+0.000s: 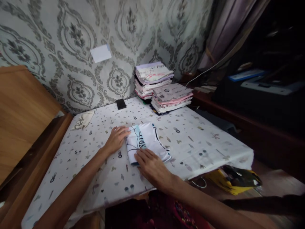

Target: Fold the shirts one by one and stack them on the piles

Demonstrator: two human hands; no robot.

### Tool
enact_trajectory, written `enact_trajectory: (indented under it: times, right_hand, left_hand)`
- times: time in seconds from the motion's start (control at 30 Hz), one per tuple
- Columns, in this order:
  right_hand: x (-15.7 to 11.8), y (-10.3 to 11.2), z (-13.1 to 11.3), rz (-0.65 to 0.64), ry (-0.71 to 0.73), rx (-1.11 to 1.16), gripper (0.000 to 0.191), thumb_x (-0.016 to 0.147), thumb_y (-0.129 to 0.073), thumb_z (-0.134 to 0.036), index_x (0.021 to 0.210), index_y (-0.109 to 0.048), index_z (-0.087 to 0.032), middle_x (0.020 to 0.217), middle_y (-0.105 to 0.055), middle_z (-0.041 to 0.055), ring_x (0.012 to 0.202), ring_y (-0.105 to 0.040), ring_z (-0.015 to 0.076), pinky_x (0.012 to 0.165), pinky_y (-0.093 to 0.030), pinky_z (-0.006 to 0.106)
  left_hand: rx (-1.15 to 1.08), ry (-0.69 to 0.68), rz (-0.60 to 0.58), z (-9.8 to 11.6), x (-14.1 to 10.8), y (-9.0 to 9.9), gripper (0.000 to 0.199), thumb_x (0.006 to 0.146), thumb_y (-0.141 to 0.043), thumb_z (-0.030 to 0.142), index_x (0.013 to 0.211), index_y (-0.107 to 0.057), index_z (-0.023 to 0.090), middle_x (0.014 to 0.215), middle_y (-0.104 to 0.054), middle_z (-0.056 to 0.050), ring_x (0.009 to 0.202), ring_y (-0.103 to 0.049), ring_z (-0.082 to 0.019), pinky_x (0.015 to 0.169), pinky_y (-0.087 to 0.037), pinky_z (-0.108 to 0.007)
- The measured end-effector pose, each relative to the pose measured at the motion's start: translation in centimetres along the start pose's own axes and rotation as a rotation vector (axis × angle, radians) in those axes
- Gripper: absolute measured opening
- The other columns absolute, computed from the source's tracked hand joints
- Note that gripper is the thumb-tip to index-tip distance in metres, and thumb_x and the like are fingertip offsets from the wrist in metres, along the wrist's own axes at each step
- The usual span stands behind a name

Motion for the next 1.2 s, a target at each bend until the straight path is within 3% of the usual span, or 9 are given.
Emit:
enact_trajectory:
  times: [0.13,0.27,0.43,0.53,0.63,0.8,0.9,1.03,1.2]
  right_hand:
    - [0.7,-0.2,-0.1,-0.022,0.006,-0.111,0.031,0.085,-0.06,-0.004,0.115,-0.064,-0.009,0.115,-0.072,0.0164,0.106,-0.067,0.0255,0.095,-0.054,0.036]
    - [1.3,-0.3,0.3,-0.114,-0.039,-0.126,0.029,0.081,-0.059,0.001,0.107,-0.066,-0.01,0.104,-0.073,0.0146,0.096,-0.068,0.026,0.084,-0.056,0.036]
    - [0.8,1.2,3.1,-0.173,-0.272,0.179,0.034,0.083,-0.047,0.002,0.105,-0.066,-0.017,0.102,-0.074,0.0082,0.087,-0.069,0.0224,0.074,-0.053,0.031]
    - [0.5,3.4,6.1,-0.031,-0.385,0.454,0.033,0.088,-0.042,-0.005,0.104,-0.066,-0.02,0.101,-0.075,0.0065,0.088,-0.069,0.0204,0.078,-0.05,0.029]
    - [0.7,5.8,10.2,0.137,-0.425,0.595,0.022,0.091,-0.041,-0.016,0.089,-0.062,-0.021,0.088,-0.072,0.0045,0.079,-0.065,0.0197,0.074,-0.049,0.03]
    - [1.4,7.5,18.7,0.308,-0.593,0.74,0.01,0.08,-0.053,-0.03,0.074,-0.054,-0.023,0.067,-0.061,-0.0015,0.069,-0.058,0.0182,0.066,-0.048,0.029]
    - [1.6,7.3,23.1,0.354,-0.699,1.021,0.017,0.075,-0.061,-0.037,0.083,-0.062,-0.022,0.074,-0.069,0.0008,0.08,-0.066,0.0223,0.075,-0.053,0.034]
    - [1.3,7.3,27.1,0.428,-0.808,1.235,0.025,0.068,-0.07,-0.037,0.086,-0.068,-0.02,0.075,-0.074,0.0029,0.081,-0.071,0.0252,0.083,-0.056,0.04]
    - [0.6,6.8,30.1,0.475,-0.888,1.339,0.019,0.068,-0.072,-0.03,0.083,-0.07,-0.019,0.073,-0.075,0.0031,0.075,-0.073,0.0246,0.083,-0.058,0.042]
  left_hand:
    - [0.049,-0.117,-0.13,-0.5,0.0,-0.7,0.056,0.095,-0.035,0.007,0.141,-0.056,0.03,0.151,-0.054,-0.005,0.147,-0.038,-0.023,0.122,-0.024,-0.054]
    - [0.008,-0.16,-0.08,-1.7,1.9,-1.7,0.056,0.093,-0.038,0.006,0.138,-0.06,0.03,0.145,-0.06,-0.003,0.144,-0.043,-0.022,0.12,-0.032,-0.047]
    - [-0.24,-0.118,-0.031,-3.1,4.2,-2.5,0.05,0.085,-0.048,0.007,0.126,-0.07,0.026,0.136,-0.067,-0.004,0.137,-0.053,-0.024,0.116,-0.04,-0.047]
    - [-0.578,0.056,0.02,-3.6,5.2,-2.4,0.034,0.079,-0.062,0.015,0.108,-0.078,0.024,0.122,-0.074,-0.005,0.128,-0.06,-0.029,0.113,-0.042,-0.049]
    - [-0.841,0.219,0.049,-3.2,6.3,-1.9,0.02,0.075,-0.074,0.029,0.095,-0.079,0.026,0.106,-0.078,-0.003,0.108,-0.068,-0.031,0.098,-0.052,-0.044]
    - [-1.134,0.372,0.09,-0.8,10.1,-0.4,0.032,0.069,-0.083,0.044,0.086,-0.07,0.02,0.071,-0.069,0.001,0.068,-0.066,-0.019,0.064,-0.052,-0.027]
    - [-1.359,0.482,0.133,0.7,13.3,-0.1,0.045,0.063,-0.088,0.048,0.088,-0.066,0.018,0.071,-0.068,0.001,0.063,-0.066,-0.016,0.063,-0.053,-0.027]
    - [-1.455,0.621,0.194,1.9,17.4,-0.3,0.042,0.063,-0.09,0.044,0.082,-0.062,0.018,0.063,-0.063,0.005,0.048,-0.059,-0.011,0.051,-0.049,-0.022]
    - [-1.589,0.635,0.142,3.8,20.4,-1.6,0.036,0.069,-0.086,0.043,0.082,-0.066,0.017,0.072,-0.072,-0.003,0.068,-0.072,-0.021,0.066,-0.058,-0.031]
Point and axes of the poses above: each hand's wrist, its own x-axis towards the middle knuckle, its own y-axis out of the back of the hand, z = x × y, the point moved 3 cm from there along x, towards the middle knuckle
